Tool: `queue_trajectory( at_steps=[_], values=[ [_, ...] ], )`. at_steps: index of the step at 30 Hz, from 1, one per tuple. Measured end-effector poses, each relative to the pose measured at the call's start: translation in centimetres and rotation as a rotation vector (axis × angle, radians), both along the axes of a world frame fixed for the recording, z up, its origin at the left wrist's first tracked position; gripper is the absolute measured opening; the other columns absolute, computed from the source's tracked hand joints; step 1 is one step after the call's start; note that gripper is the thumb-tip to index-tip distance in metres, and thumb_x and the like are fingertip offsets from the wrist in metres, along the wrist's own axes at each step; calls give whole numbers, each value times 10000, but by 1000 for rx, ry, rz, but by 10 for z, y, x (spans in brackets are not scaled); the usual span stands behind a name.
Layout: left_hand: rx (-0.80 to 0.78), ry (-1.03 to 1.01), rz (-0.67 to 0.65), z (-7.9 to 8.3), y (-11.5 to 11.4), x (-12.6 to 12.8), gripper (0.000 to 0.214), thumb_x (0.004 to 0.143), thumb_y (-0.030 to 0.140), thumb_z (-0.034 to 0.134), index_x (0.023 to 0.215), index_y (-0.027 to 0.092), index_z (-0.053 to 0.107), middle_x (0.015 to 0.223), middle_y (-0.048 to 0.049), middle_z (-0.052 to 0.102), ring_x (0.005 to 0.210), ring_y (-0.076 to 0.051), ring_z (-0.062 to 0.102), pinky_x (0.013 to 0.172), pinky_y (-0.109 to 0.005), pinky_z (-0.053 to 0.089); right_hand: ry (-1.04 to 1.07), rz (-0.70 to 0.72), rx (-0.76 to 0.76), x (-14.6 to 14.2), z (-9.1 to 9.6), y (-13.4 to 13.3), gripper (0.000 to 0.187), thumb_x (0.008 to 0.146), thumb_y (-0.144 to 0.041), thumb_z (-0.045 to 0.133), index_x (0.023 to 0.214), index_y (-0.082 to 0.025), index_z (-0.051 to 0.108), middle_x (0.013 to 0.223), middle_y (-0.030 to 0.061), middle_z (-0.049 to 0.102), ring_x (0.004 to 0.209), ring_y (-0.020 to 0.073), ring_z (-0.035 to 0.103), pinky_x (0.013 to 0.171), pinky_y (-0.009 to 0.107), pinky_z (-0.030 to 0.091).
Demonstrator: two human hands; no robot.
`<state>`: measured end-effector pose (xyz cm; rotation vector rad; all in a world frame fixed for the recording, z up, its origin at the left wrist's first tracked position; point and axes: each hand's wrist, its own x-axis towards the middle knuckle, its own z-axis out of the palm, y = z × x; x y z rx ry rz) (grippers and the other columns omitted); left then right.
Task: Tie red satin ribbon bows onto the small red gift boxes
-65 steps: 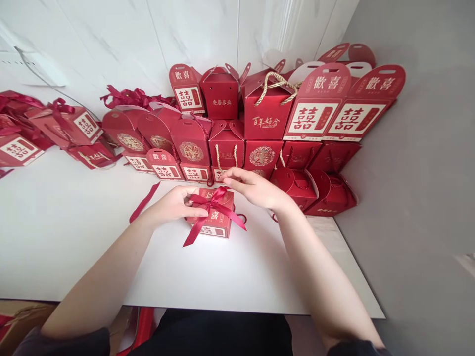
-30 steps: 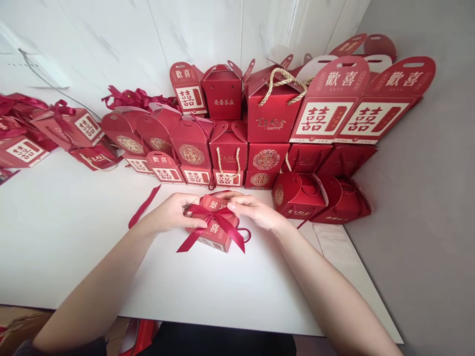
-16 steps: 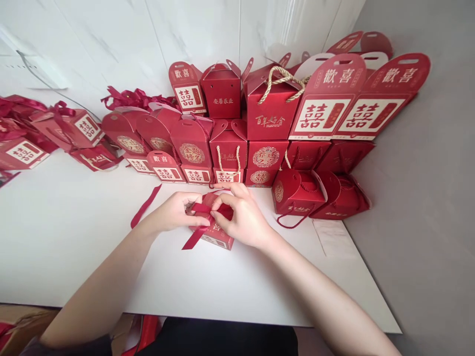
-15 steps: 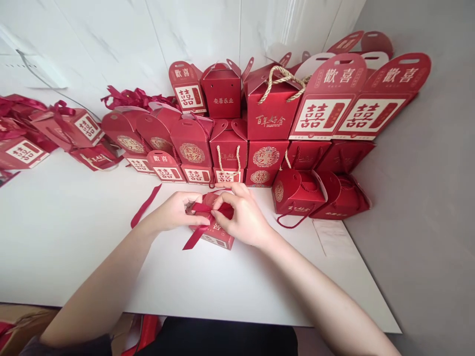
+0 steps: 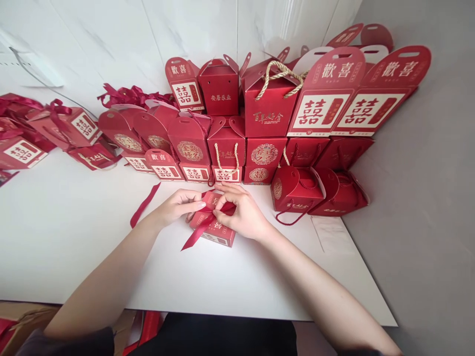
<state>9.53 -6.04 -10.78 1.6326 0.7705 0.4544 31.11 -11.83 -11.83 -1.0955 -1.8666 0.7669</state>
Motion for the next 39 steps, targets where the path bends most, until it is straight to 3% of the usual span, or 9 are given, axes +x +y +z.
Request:
queue_trajectory(
  at_steps=[5, 8, 10, 12, 15, 18, 20, 28, 39],
  values=[
    [65, 28, 69, 9, -6, 5, 363, 841, 381, 644, 629, 164, 445, 558, 48, 495, 518, -73, 463, 522, -203, 363, 182, 118, -183, 15, 5, 0, 169, 871, -363, 656, 977, -232, 655, 1258, 75, 631, 1128, 242, 612, 993, 425, 447],
    [190, 41, 166, 20, -13, 4, 282, 755, 355, 736, 879, 193, 541, 750, 39, 582, 626, -88, 543, 607, -215, 435, 276, 98, -328, 24, 4, 0, 245, 897, -437, 618, 1035, -234, 628, 1136, 65, 664, 924, 214, 664, 841, 386, 514],
    [301, 122, 258, 27, -16, -3, 388, 727, 379, 758, 1018, 228, 551, 824, 36, 605, 637, -92, 551, 616, -220, 445, 284, 114, -340, 28, 3, 0, 214, 885, -430, 641, 931, -221, 638, 1185, 67, 647, 988, 227, 652, 863, 383, 506],
    [364, 309, 322, 34, -16, -14, 325, 739, 470, 728, 902, 212, 617, 731, 31, 611, 574, -99, 530, 562, -225, 420, 294, 183, -313, 30, 4, -1, 178, 890, -395, 646, 870, -219, 650, 1262, 58, 622, 1155, 244, 592, 974, 395, 457],
    [185, 593, 177, 39, -15, -30, 456, 788, 600, 617, 626, 178, 673, 595, -17, 649, 525, -138, 572, 551, -256, 444, 323, 252, -276, 30, 5, -2, 142, 899, -353, 643, 839, -230, 679, 1332, 35, 593, 1311, 242, 483, 1108, 409, 342],
    [-72, 628, -111, 39, -14, -31, 499, 804, 630, 584, 676, 175, 746, 708, -62, 733, 630, -176, 664, 675, -279, 512, 335, 265, -301, 30, 5, -1, 205, 901, -355, 638, 754, -220, 684, 1350, 39, 586, 1328, 246, 471, 1126, 417, 320],
    [-161, 577, -179, 36, -13, -23, 468, 790, 617, 613, 768, 179, 776, 769, -71, 750, 707, -191, 687, 729, -286, 521, 338, 268, -318, 29, 2, 0, 234, 906, -365, 630, 736, -218, 695, 1366, 43, 576, 1345, 249, 451, 1128, 414, 316],
    [-106, 389, -10, 26, -2, -15, 334, 738, 521, 713, 755, 193, 773, 834, -55, 750, 813, -189, 652, 776, -285, 507, 592, 129, -423, 33, -7, 2, 289, 927, -419, 586, 773, -213, 719, 1380, 53, 579, 1262, 274, 533, 1054, 433, 392],
    [-102, 360, -102, 15, 4, -25, 252, 723, 424, 749, 624, 196, 709, 730, -40, 713, 763, -205, 651, 729, -315, 511, 564, 139, -459, 37, -20, 10, 258, 901, -422, 622, 790, -207, 712, 1329, 49, 601, 1229, 248, 542, 1038, 403, 405]
  ],
)
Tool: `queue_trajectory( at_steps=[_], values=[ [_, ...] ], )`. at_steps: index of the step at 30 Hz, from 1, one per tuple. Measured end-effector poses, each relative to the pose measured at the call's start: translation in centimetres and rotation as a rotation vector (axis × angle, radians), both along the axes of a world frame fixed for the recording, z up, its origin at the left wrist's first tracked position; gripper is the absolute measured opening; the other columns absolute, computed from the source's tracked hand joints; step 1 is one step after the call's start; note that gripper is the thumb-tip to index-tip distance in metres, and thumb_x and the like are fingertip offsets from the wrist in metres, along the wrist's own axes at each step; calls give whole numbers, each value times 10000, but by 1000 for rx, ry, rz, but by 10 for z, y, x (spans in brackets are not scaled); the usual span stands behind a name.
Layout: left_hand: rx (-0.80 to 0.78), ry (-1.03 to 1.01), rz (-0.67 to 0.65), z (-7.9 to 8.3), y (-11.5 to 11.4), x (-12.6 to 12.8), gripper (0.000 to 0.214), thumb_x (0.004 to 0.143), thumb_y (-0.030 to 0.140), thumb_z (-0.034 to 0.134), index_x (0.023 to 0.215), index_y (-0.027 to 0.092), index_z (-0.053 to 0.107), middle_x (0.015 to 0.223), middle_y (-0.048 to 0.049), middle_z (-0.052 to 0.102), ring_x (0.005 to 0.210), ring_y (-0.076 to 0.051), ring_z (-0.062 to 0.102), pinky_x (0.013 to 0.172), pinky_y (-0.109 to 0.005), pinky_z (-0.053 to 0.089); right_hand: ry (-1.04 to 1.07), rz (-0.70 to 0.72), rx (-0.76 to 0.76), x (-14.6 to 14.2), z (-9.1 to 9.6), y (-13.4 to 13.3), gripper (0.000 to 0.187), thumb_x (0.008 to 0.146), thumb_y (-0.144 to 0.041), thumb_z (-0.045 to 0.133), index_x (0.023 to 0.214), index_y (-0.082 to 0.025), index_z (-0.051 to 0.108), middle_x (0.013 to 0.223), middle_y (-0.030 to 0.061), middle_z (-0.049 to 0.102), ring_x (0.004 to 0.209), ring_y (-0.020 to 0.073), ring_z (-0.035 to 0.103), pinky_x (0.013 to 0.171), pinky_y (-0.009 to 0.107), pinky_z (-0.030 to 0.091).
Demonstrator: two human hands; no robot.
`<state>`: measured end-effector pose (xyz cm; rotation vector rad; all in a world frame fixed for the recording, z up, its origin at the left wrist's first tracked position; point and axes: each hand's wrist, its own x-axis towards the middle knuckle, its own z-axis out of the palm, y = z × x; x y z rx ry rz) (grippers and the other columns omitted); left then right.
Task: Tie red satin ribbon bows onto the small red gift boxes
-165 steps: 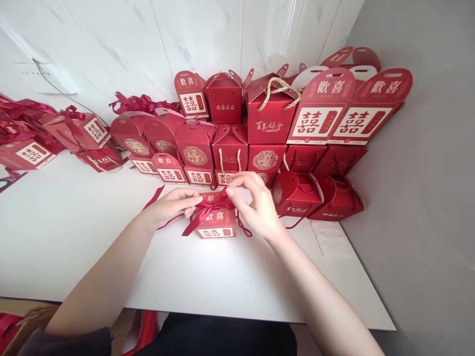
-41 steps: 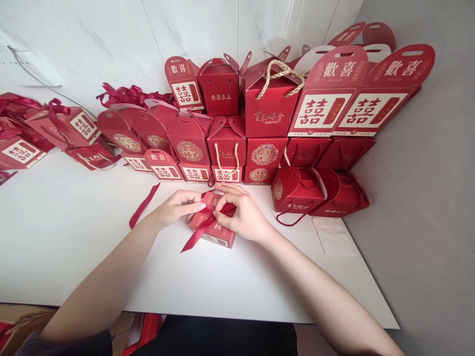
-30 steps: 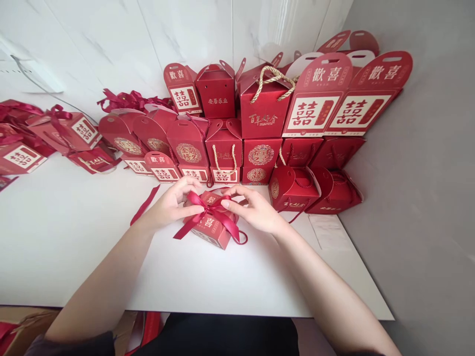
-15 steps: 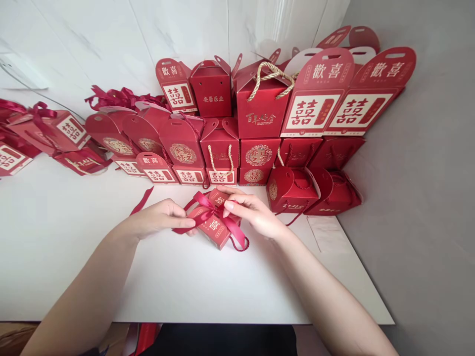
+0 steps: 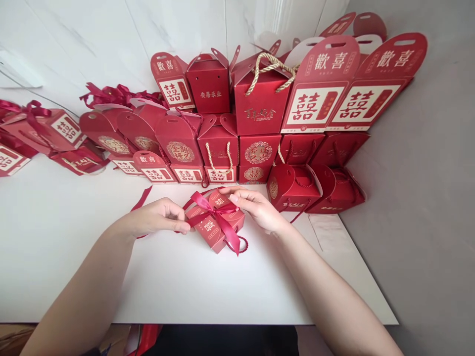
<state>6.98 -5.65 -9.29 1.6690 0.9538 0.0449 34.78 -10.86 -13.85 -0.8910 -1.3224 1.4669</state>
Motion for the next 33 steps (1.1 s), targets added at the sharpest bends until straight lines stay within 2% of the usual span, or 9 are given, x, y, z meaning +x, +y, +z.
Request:
queue_trajectory(
  at_steps=[2, 4, 7, 10, 14, 20, 28, 30, 33],
  values=[
    [75, 5, 33, 3, -1, 1, 252, 726, 424, 749, 639, 193, 698, 720, -28, 690, 698, -177, 618, 674, -286, 490, -7, -4, 22, 1, 0, 0, 268, 911, -427, 607, 792, -210, 710, 1329, 46, 597, 1233, 243, 540, 1048, 405, 394],
    [261, -48, 205, 5, -2, 7, 230, 746, 432, 735, 751, 207, 689, 797, -11, 681, 694, -149, 589, 667, -261, 472, -28, -15, 67, 1, 2, 0, 304, 930, -431, 576, 765, -209, 700, 1331, 45, 587, 1248, 237, 529, 1072, 406, 368],
    [538, -224, 457, 2, -6, 28, 246, 836, 447, 648, 973, 243, 657, 1061, -24, 653, 924, -172, 601, 850, -298, 477, -102, 0, 131, 0, 5, -1, 335, 934, -424, 575, 702, -203, 672, 1346, 46, 566, 1292, 231, 492, 1103, 403, 324],
    [575, -309, 334, -4, -14, 50, 221, 826, 421, 671, 929, 227, 694, 1215, -59, 578, 1184, -224, 535, 1056, -374, 392, -132, 12, 151, -1, 6, -1, 338, 915, -409, 613, 656, -193, 644, 1364, 50, 557, 1330, 236, 456, 1105, 404, 314],
    [536, -310, 230, -11, -21, 61, 164, 783, 378, 720, 817, 218, 717, 1288, -71, 534, 1273, -260, 483, 1121, -424, 336, -84, -14, 146, -3, 4, -1, 384, 916, -426, 604, 616, -188, 599, 1379, 44, 562, 1339, 240, 451, 1097, 410, 325],
    [449, -263, 211, -16, -19, 59, 127, 762, 330, 722, 772, 206, 698, 1273, -72, 537, 1264, -267, 502, 1124, -431, 334, -57, -17, 130, -7, 1, -2, 422, 915, -432, 599, 579, -187, 524, 1341, 42, 586, 1306, 238, 476, 1102, 398, 307],
    [472, -271, 211, -20, -20, 59, 154, 750, 349, 726, 782, 200, 707, 1249, -81, 562, 1235, -262, 526, 1104, -409, 359, 7, -53, 37, -12, -7, 0, 433, 875, -488, 621, 588, -185, 509, 1305, 50, 596, 1224, 263, 538, 1010, 382, 407],
    [478, -294, 191, -16, -18, 52, 178, 766, 369, 720, 831, 204, 707, 1264, -79, 569, 1223, -252, 530, 1087, -402, 371, -36, -45, 102, -10, -2, -1, 382, 898, -475, 599, 649, -186, 572, 1289, 46, 596, 1216, 244, 537, 1019, 358, 388],
    [502, -312, 178, -8, -12, 37, 212, 805, 379, 692, 924, 204, 675, 1153, -67, 625, 1089, -212, 579, 980, -353, 431, -142, -120, 166, -4, 10, -3, 293, 940, -493, 528, 884, -224, 629, 1141, 38, 626, 1072, 203, 574, 947, 328, 412]
  ],
)
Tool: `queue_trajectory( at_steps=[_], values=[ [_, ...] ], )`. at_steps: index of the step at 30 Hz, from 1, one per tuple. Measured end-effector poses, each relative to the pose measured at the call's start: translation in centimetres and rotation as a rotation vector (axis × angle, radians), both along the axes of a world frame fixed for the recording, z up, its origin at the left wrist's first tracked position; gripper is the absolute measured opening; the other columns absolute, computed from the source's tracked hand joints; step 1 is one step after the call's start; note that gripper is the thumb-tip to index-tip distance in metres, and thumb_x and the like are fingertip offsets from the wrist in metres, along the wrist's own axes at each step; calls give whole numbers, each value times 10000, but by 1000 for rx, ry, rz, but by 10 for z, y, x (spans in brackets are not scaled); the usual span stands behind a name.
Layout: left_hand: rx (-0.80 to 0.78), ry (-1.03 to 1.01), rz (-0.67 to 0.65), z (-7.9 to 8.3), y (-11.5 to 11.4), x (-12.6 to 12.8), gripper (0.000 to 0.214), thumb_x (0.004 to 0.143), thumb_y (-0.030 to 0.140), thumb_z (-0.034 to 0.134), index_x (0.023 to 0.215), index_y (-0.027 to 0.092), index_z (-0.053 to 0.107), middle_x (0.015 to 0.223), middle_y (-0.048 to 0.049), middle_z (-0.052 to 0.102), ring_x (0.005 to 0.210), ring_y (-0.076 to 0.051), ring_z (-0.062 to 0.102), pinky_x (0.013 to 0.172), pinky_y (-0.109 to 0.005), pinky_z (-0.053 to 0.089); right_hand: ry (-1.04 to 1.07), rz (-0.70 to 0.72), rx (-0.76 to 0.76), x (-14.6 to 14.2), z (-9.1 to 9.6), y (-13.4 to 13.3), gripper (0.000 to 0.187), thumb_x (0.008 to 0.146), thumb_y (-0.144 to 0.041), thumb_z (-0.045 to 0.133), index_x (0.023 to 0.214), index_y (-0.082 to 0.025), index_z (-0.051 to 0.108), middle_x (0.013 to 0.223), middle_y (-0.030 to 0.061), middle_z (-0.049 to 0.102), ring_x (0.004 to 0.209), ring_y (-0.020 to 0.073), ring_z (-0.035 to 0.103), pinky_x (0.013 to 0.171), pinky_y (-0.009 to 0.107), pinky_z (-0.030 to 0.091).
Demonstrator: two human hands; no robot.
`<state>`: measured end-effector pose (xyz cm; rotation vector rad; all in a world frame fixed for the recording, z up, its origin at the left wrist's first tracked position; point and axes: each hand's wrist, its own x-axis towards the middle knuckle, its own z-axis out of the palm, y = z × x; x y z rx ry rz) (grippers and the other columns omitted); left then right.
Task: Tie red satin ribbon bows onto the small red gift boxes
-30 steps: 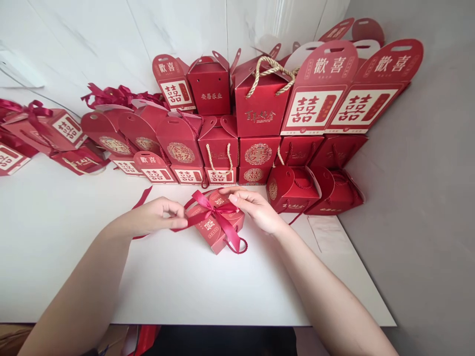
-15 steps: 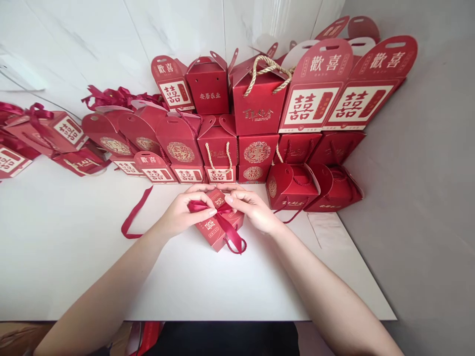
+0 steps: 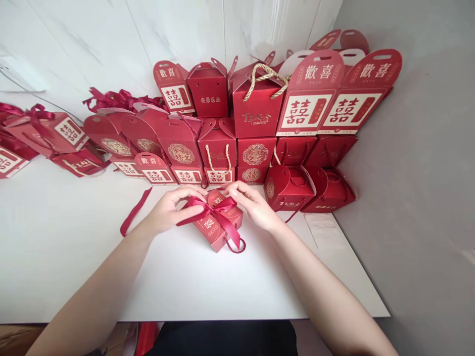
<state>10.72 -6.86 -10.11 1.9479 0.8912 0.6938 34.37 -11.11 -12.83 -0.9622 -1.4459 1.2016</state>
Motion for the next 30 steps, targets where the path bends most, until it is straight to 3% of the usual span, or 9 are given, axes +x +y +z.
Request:
queue_trajectory(
  at_steps=[3, 6, 9, 14, 16, 18, 20, 24, 30],
  values=[
    [-43, 3, 34, 4, 7, -11, 230, 853, 416, 631, 904, 192, 614, 891, -23, 622, 815, -156, 578, 751, -274, 446, -151, -99, 22, 7, 9, -3, 342, 947, -548, 479, 912, -227, 593, 868, 9, 586, 818, 167, 543, 785, 297, 426],
    [-157, -16, -12, 1, 10, -12, 311, 880, 458, 584, 770, 169, 563, 719, 6, 535, 651, -118, 492, 610, -234, 371, -210, -40, -56, 10, 11, -4, 399, 942, -592, 448, 839, -219, 548, 673, -32, 471, 604, 133, 432, 591, 269, 364],
    [-190, -21, -14, -2, 8, -8, 376, 884, 461, 581, 671, 162, 501, 629, 31, 437, 576, -93, 407, 562, -225, 313, -166, 22, -113, 9, 11, -5, 397, 917, -586, 506, 785, -212, 509, 658, -40, 459, 559, 114, 402, 535, 253, 325],
    [-242, -32, -25, -3, 5, -5, 440, 893, 435, 575, 602, 168, 381, 570, 49, 354, 518, -75, 322, 517, -225, 268, -114, 108, -127, 10, 16, -8, 325, 898, -505, 592, 799, -204, 518, 691, -28, 534, 596, 115, 487, 571, 254, 387],
    [-246, -78, -22, -3, 4, -7, 334, 886, 410, 593, 689, 178, 456, 607, 45, 423, 541, -82, 376, 534, -223, 305, -67, 149, -122, 11, 19, -9, 277, 901, -464, 607, 837, -203, 540, 701, -28, 552, 596, 111, 498, 572, 252, 401],
    [-238, -116, -39, -3, 4, -8, 196, 875, 386, 616, 936, 215, 542, 702, 35, 520, 601, -98, 458, 579, -226, 357, -47, 179, -127, 13, 20, -9, 245, 910, -431, 607, 842, -199, 566, 690, -31, 555, 583, 104, 497, 569, 248, 408],
    [-237, -109, -83, -3, 5, -9, 288, 871, 381, 624, 1108, 242, 537, 751, 23, 563, 631, -108, 496, 599, -231, 379, -48, 233, -155, 16, 21, -9, 235, 919, -413, 599, 827, -197, 588, 663, -32, 560, 570, 104, 502, 566, 249, 412],
    [-254, -85, -137, -6, 6, -8, 224, 866, 394, 629, 843, 175, 585, 623, 35, 498, 538, -79, 415, 525, -218, 312, -108, 289, -155, 18, 23, -11, 310, 925, -443, 576, 740, -195, 587, 632, -20, 568, 585, 128, 530, 582, 269, 419],
    [-242, -85, -175, -1, 1, -3, 367, 877, 346, 602, 609, 157, 439, 568, 42, 428, 526, -67, 368, 515, -222, 296, -284, 132, -8, 10, 23, -17, 403, 919, -478, 572, 648, -195, 479, 648, -18, 493, 628, 131, 463, 613, 273, 368]
  ],
)
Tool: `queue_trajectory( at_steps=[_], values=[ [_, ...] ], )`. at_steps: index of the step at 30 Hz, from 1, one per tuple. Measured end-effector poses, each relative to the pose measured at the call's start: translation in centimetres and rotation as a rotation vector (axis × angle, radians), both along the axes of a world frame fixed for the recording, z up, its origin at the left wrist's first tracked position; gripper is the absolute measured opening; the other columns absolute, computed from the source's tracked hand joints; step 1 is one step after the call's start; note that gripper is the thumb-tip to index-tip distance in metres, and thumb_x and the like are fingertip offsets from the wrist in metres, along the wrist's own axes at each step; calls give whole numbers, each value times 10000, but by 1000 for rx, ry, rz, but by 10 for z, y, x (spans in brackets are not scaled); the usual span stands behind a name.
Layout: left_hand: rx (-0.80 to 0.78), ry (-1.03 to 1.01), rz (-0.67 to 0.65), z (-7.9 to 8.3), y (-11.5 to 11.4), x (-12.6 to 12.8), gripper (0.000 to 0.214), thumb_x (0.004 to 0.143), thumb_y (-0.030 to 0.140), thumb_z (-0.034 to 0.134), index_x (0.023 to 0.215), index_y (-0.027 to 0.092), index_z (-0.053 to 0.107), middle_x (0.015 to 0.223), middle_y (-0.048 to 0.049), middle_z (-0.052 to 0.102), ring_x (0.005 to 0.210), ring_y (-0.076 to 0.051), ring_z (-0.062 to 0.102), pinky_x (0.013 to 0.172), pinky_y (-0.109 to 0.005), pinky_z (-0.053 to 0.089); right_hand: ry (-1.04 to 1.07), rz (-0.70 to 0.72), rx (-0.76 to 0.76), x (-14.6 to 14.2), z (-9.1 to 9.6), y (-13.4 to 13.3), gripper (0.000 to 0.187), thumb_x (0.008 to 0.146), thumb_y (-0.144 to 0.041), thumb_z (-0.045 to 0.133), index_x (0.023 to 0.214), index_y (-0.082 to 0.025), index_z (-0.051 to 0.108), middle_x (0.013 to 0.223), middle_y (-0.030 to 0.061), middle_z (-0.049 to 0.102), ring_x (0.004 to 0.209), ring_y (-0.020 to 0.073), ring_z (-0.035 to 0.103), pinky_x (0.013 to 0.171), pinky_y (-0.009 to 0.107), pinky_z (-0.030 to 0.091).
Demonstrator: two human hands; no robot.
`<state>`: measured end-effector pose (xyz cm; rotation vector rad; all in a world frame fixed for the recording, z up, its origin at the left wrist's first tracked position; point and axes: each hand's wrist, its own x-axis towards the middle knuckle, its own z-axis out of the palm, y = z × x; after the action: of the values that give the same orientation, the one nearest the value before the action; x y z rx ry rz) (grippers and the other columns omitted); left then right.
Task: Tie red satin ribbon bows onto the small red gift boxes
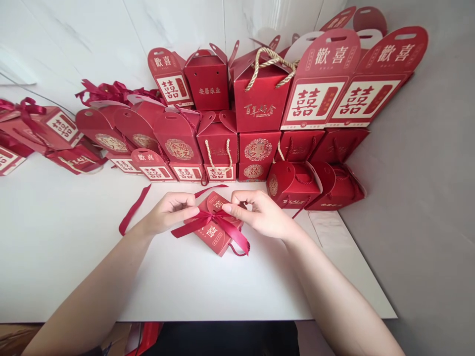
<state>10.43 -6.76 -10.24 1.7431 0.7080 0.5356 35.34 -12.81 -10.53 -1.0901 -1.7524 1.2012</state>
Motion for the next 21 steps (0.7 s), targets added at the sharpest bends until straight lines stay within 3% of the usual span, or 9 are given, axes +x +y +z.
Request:
queue_trajectory(
  at_steps=[5, 10, 21],
  values=[
    [37, 10, -24, 0, -3, 3, 405, 899, 278, 557, 576, 165, 339, 540, 67, 329, 502, -51, 275, 488, -217, 235, 29, 39, 16, -2, -8, 2, 438, 939, -435, 559, 625, -190, 378, 610, -47, 353, 580, 99, 328, 557, 255, 273],
    [21, 13, -32, -2, -3, 2, 393, 897, 270, 549, 584, 172, 332, 536, 75, 300, 496, -50, 258, 477, -215, 220, 86, 82, -20, 1, -13, 5, 398, 946, -392, 563, 637, -180, 428, 623, -40, 412, 587, 96, 352, 564, 254, 283],
    [51, 15, -3, -4, -2, -1, 374, 891, 259, 550, 589, 174, 346, 540, 68, 318, 502, -57, 264, 480, -219, 221, 60, 51, 15, 3, -14, 2, 399, 942, -381, 568, 636, -185, 404, 629, -44, 352, 581, 96, 281, 546, 271, 226]
  ],
)
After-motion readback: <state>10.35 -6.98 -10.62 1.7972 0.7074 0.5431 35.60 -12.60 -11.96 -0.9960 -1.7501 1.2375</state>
